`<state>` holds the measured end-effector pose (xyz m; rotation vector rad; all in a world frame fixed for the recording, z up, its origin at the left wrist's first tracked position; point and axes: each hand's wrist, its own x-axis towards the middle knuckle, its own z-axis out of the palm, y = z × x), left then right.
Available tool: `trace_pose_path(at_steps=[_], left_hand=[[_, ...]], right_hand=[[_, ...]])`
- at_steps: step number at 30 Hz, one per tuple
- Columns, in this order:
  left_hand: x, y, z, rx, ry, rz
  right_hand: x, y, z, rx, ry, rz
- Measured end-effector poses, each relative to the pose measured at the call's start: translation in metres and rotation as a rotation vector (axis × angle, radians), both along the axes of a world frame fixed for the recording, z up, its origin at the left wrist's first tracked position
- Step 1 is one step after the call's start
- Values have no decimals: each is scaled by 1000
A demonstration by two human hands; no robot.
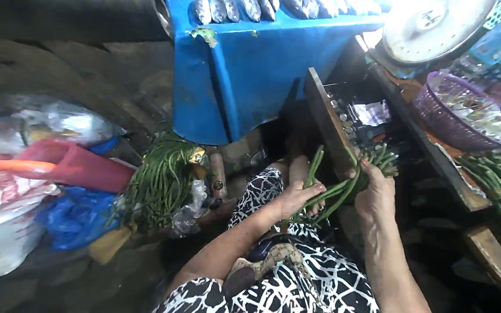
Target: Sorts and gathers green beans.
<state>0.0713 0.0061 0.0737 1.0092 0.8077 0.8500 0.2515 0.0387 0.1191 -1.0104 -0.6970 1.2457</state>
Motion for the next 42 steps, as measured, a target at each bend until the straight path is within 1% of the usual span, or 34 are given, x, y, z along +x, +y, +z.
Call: trace_pose_path(at_steps=[3, 7, 10, 14, 16, 19, 21, 23, 25, 28, 30, 32, 34, 35, 37, 38, 40, 42], left_hand=[[0, 3, 3, -9, 11, 155], [-6, 6, 2, 46, 1, 212], [-7, 5, 3, 84, -76, 106], [-10, 5, 3, 159, -94, -18], [-12, 5, 3, 145, -63, -44], [-14, 4, 7, 86, 68, -105], [-12, 1, 10, 75, 146, -175], [-10, 1, 13, 61, 192, -238], [-10, 1, 14, 48, 195, -259], [-13, 3, 9, 38, 158, -262], [-13, 2, 8, 21, 153, -267], [-14, 3, 11, -7, 155, -267], [-16, 3, 16, -46, 194, -278], [-16, 3, 20, -70, 242, -286], [-15, 3, 25, -95, 356, -336], [-13, 2, 26, -100, 395, -364], [-9, -2, 30, -102, 404, -406], [-6, -6, 32, -110, 349, -404]], right_hand=[[9, 2, 0, 0, -13, -19], [12, 2, 1, -21, -26, 56], [5, -1, -3, -16, -69, 152], [-8, -5, -7, -49, -64, 264], [-9, -5, -10, -78, -18, 292], [-10, -3, -8, -98, 14, 303], [-12, -4, -10, -95, 14, 309], [-19, -9, -9, -117, -36, 317], [-22, -16, -9, -126, -75, 404], [-21, -18, -8, -46, -107, 525], [-24, -19, -10, -8, -125, 490], [-29, -22, -11, 1, -111, 396], [-32, -23, -11, -16, -81, 326], [-32, -24, -11, -11, -75, 322], [-29, -26, -12, 22, -124, 377], [-26, -27, -11, 45, -177, 436], [-18, -30, -8, 94, -276, 565], [-17, -31, -7, 151, -302, 629]])
